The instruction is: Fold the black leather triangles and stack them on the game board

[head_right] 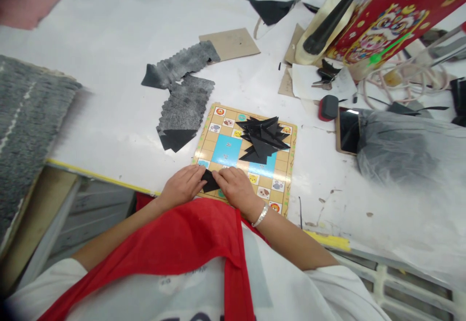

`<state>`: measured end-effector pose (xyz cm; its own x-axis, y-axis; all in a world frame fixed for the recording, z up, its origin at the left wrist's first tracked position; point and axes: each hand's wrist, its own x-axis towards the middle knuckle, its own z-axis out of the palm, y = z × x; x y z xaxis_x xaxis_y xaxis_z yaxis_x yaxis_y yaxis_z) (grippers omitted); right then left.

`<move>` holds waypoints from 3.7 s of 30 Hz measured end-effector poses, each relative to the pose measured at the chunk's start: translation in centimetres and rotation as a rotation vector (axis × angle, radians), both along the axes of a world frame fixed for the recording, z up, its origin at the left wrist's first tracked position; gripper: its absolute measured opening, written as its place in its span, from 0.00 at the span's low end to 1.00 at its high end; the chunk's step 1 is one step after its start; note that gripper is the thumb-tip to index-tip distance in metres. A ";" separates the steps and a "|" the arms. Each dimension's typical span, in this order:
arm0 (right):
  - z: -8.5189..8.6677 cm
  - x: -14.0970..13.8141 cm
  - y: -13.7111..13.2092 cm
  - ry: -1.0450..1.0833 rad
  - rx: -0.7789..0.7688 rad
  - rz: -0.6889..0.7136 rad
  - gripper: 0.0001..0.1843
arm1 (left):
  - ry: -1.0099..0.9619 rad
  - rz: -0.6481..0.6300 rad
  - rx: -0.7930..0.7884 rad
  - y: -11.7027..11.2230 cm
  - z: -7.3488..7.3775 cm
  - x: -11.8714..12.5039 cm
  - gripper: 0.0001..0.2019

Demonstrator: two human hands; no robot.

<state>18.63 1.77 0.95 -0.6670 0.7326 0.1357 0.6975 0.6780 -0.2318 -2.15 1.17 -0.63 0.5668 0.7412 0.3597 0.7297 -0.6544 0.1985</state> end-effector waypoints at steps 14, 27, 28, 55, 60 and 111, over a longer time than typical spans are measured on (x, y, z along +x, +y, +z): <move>1.0 2.1 -2.2 -0.033 0.037 0.021 0.16 | 0.159 -0.005 0.067 -0.6 -0.2 0.4 0.25; 1.7 1.8 -2.8 -0.171 0.073 0.017 0.15 | 0.199 -0.037 0.055 -0.9 0.7 0.9 0.25; 1.6 1.8 -2.9 -0.161 0.080 0.011 0.15 | 0.188 -0.014 0.060 -1.0 0.5 1.0 0.25; 0.2 3.4 -4.6 0.036 0.027 -0.181 0.15 | 0.279 -0.126 -0.032 -1.8 -0.2 3.1 0.29; -0.6 3.4 -5.0 0.174 -0.004 -0.304 0.18 | 0.261 -0.118 -0.065 -1.9 -0.6 3.0 0.29; 1.5 4.7 -6.1 0.131 -0.012 -0.350 0.13 | 0.281 0.080 -0.012 -2.3 1.8 1.1 0.16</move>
